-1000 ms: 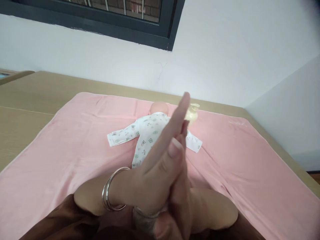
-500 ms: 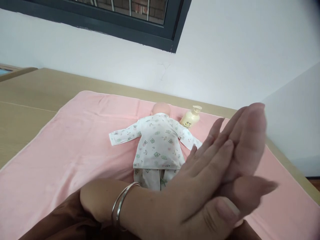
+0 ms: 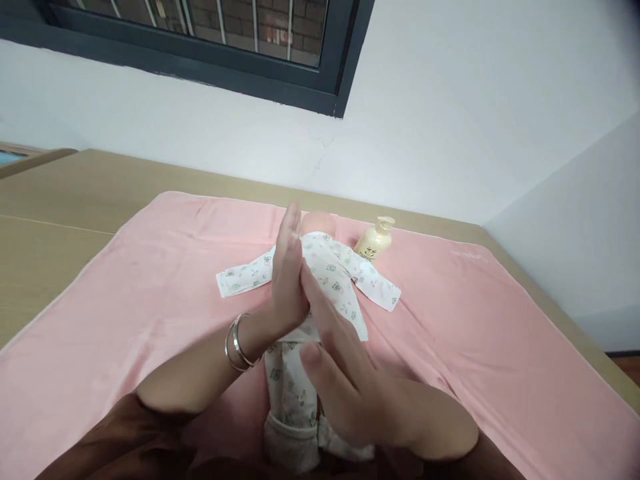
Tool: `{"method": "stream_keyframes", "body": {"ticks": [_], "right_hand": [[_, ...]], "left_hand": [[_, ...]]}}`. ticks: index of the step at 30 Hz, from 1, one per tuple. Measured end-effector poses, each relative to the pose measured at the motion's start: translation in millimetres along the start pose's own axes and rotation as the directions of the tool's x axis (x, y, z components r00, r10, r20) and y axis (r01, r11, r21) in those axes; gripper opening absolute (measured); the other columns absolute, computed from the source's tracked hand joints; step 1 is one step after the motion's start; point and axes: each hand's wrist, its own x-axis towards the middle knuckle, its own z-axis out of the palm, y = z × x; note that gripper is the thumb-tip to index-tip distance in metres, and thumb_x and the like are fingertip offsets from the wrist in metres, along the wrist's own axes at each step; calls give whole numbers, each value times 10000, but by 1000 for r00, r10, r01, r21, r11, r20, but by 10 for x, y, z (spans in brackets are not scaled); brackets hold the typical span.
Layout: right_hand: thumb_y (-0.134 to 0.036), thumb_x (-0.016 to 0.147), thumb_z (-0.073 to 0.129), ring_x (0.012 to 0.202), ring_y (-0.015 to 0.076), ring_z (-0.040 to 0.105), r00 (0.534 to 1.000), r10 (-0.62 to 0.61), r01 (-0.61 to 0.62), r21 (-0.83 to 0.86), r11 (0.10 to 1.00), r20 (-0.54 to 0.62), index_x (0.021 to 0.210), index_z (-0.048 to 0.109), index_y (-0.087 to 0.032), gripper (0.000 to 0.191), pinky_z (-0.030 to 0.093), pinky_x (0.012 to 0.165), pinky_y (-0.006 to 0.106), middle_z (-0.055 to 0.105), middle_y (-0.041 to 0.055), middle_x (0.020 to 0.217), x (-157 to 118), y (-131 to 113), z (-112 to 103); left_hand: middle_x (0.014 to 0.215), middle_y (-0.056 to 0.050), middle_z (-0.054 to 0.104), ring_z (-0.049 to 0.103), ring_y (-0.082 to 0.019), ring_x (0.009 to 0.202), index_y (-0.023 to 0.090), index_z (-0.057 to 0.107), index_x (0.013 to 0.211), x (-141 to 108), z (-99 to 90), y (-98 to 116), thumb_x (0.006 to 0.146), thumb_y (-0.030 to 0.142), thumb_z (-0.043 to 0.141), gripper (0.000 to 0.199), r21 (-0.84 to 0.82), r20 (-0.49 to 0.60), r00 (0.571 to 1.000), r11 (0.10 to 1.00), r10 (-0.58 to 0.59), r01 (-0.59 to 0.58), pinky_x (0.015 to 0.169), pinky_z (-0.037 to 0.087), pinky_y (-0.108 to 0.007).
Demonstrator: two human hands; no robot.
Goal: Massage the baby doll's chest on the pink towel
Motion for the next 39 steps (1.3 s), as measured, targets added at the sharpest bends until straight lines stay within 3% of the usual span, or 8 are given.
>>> {"method": "stream_keyframes", "body": {"ticks": [7, 10, 17, 22, 25, 30, 35, 39], "right_hand": [[-503, 991, 468, 1062, 253, 703, 919, 352, -310, 224, 924, -177, 1290, 631, -249, 425, 571, 966, 477, 708, 58, 1215, 245, 682, -194], [-355, 971, 459, 1242, 265, 607, 891, 293, -343, -91, 935, -346, 1293, 635, -222, 390, 479, 1094, 494, 662, 74, 1310, 385, 1062, -87], [-197, 952, 311, 1471, 248, 345, 962, 213, -272, -501, 822, -173, 1403, 525, -28, 527, 231, 1261, 453, 458, 155, 1517, 547, 1750, 48], [-410, 1002, 354, 1503, 350, 240, 887, 399, -456, -574, 680, -232, 1514, 341, -5, 653, 236, 1229, 537, 309, 214, 1588, 525, 1784, -116], [-321, 1007, 328, 1494, 366, 254, 892, 370, -443, -668, 598, -261, 1504, 315, 56, 624, 234, 1222, 534, 303, 281, 1568, 454, 1642, 45], [-232, 978, 335, 1510, 337, 225, 957, 254, -273, -715, 644, -136, 1485, 412, -34, 550, 207, 1230, 526, 310, 214, 1590, 453, 1586, 153], [-400, 1014, 299, 1485, 314, 293, 886, 395, -459, -575, 677, -242, 1490, 402, -47, 602, 246, 1225, 490, 354, 195, 1574, 567, 1856, -154], [-336, 1012, 291, 1460, 351, 322, 894, 340, -444, -670, 595, -291, 1472, 394, 18, 589, 273, 1195, 524, 388, 263, 1531, 490, 1749, 8]], "left_hand": [[1510, -66, 490, 435, -226, 1428, 249, 477, 1386, 342, -124, -605, 1008, 436, 347, 442, 175, -178, 976, 972, -124, 155, 1196, 358, -437], [1341, -95, 631, 562, -236, 1290, 180, 595, 1226, 392, -185, -894, 920, 275, 461, 347, 361, -175, 970, 906, -168, 222, 1132, 430, -428], [1145, -83, 713, 632, -233, 1113, 188, 668, 1058, 373, -291, -1316, 850, 156, 416, 328, 685, 24, 998, 728, -52, 21, 1067, 477, -433], [1249, -141, 671, 584, -265, 1209, 120, 643, 1160, 362, -299, -1348, 861, 178, 425, 375, 794, 37, 999, 608, -27, -13, 1126, 430, -447], [1250, -146, 672, 585, -271, 1206, 115, 651, 1160, 368, -308, -1331, 870, 190, 419, 379, 814, 49, 998, 581, -47, -12, 1121, 435, -446], [1218, -135, 688, 610, -254, 1163, 129, 663, 1135, 367, -318, -1314, 882, 190, 402, 369, 811, 57, 997, 585, -54, -15, 1099, 459, -422], [1291, -139, 657, 562, -256, 1258, 124, 640, 1195, 352, -313, -1349, 879, 203, 418, 393, 818, 84, 996, 573, -36, -49, 1153, 407, -433], [1257, -115, 680, 589, -249, 1215, 146, 659, 1163, 377, -325, -1352, 863, 219, 427, 386, 776, 39, 997, 630, -73, 16, 1133, 428, -429]]}}
